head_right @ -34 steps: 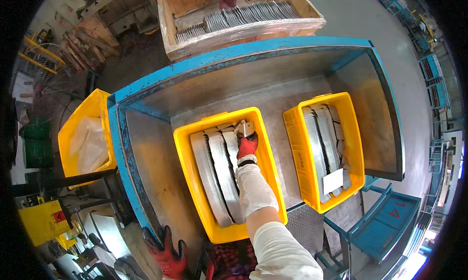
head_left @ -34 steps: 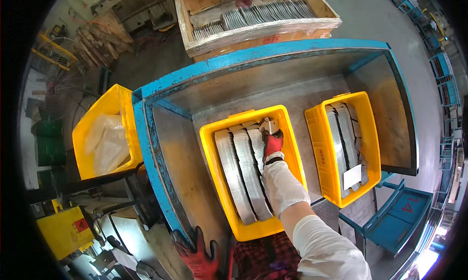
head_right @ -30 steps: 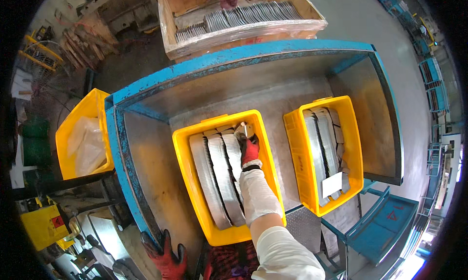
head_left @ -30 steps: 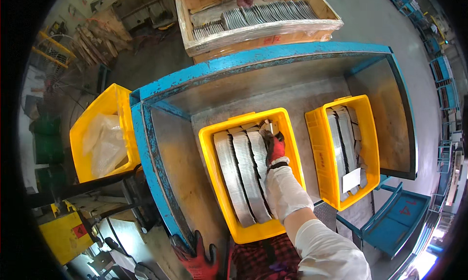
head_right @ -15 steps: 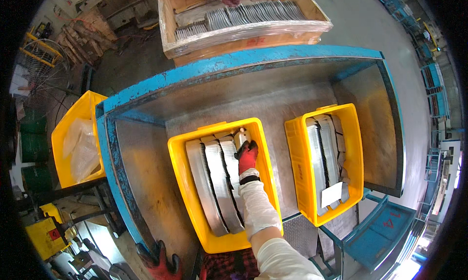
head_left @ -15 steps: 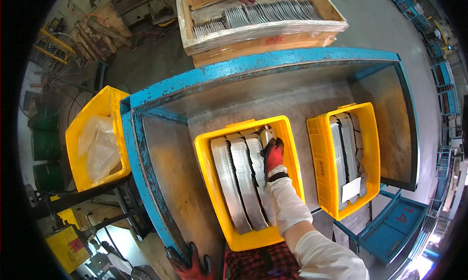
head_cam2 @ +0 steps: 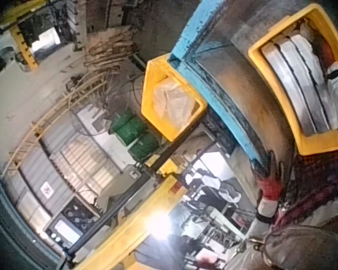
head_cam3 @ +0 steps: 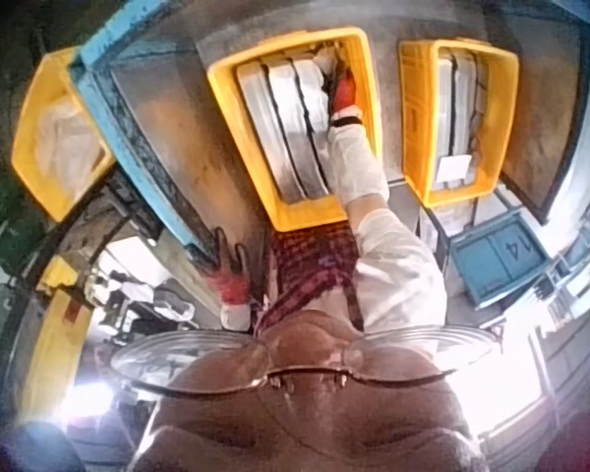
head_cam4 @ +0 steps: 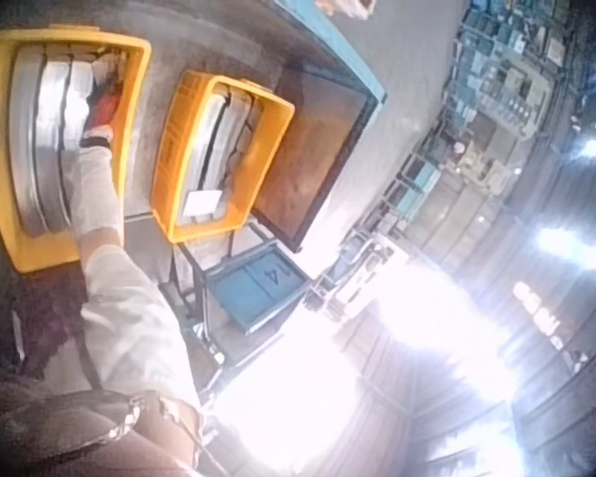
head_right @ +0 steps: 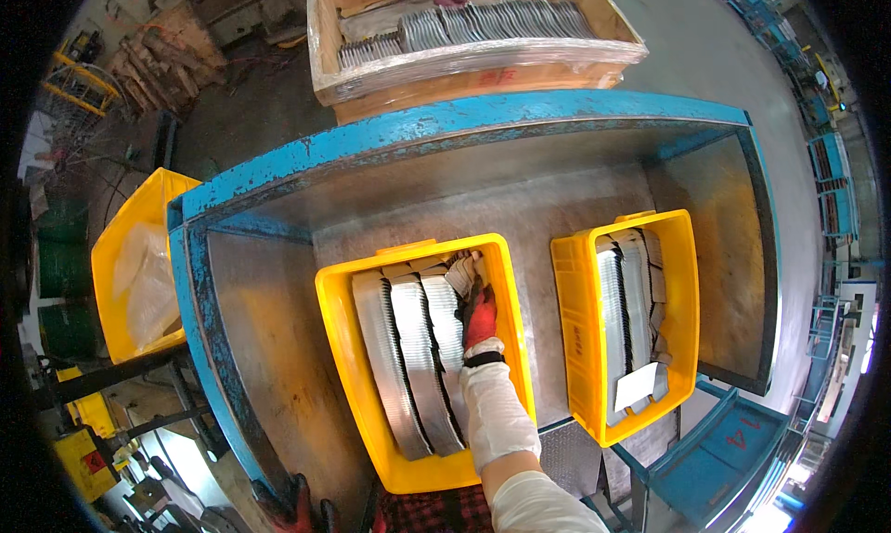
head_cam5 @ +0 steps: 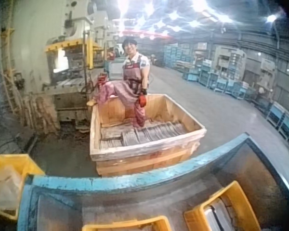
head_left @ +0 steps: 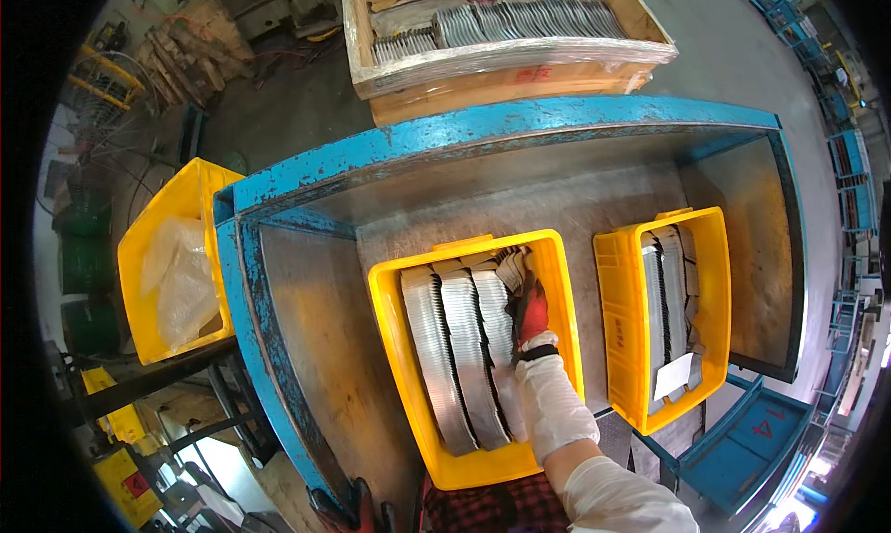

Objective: Inspect stamped metal parts for defects and sort them into bins.

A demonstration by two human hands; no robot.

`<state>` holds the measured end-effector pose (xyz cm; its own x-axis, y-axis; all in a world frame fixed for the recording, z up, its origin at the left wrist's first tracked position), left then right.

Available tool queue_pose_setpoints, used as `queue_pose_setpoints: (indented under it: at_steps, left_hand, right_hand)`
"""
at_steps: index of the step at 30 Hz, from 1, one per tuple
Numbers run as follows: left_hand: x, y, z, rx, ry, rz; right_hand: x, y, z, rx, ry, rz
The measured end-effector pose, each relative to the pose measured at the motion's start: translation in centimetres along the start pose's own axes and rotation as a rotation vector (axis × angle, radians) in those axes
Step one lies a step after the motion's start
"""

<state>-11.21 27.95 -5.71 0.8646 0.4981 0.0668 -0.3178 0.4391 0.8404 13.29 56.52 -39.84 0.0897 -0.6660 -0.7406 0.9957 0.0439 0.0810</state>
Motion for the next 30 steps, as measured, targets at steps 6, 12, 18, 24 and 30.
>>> queue_pose_setpoints:
  at_steps: [6,12,18,24,30]
  left_hand:
    - [0.5,-0.5,-0.9,-0.046,0.02,0.27]
    - [-3.9,-3.0,-0.2,0.038,0.258,0.781]
    - [-5.1,-3.7,0.2,0.149,0.183,0.633]
    - [2.1,1.1,-1.0,0.005,-0.018,0.003]
    - [2.9,3.0,1.2,0.111,-0.046,-0.031]
  right_hand:
    - [2.0,3.5,-3.6,0.029,0.222,0.573]
    - [1.6,2.9,-2.1,-0.047,0.19,0.396]
    - [1.0,0.1,-1.0,0.035,0.164,0.616]
    - [0.6,0.9,-1.8,-0.015,0.191,0.681]
    - [-1.4,2.1,5.2,-0.119,0.278,0.476]
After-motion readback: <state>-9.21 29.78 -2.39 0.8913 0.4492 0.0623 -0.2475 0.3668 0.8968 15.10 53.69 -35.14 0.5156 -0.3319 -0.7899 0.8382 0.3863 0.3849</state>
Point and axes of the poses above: each hand's wrist, its own z-axis away from the middle knuckle, its own y-axis out of the back of the hand, x = y × z, the point moved 10 cm from there along -z, towards the middle knuckle, and after that the axes turned 15 degrees about -x, right-handed, at the moved point
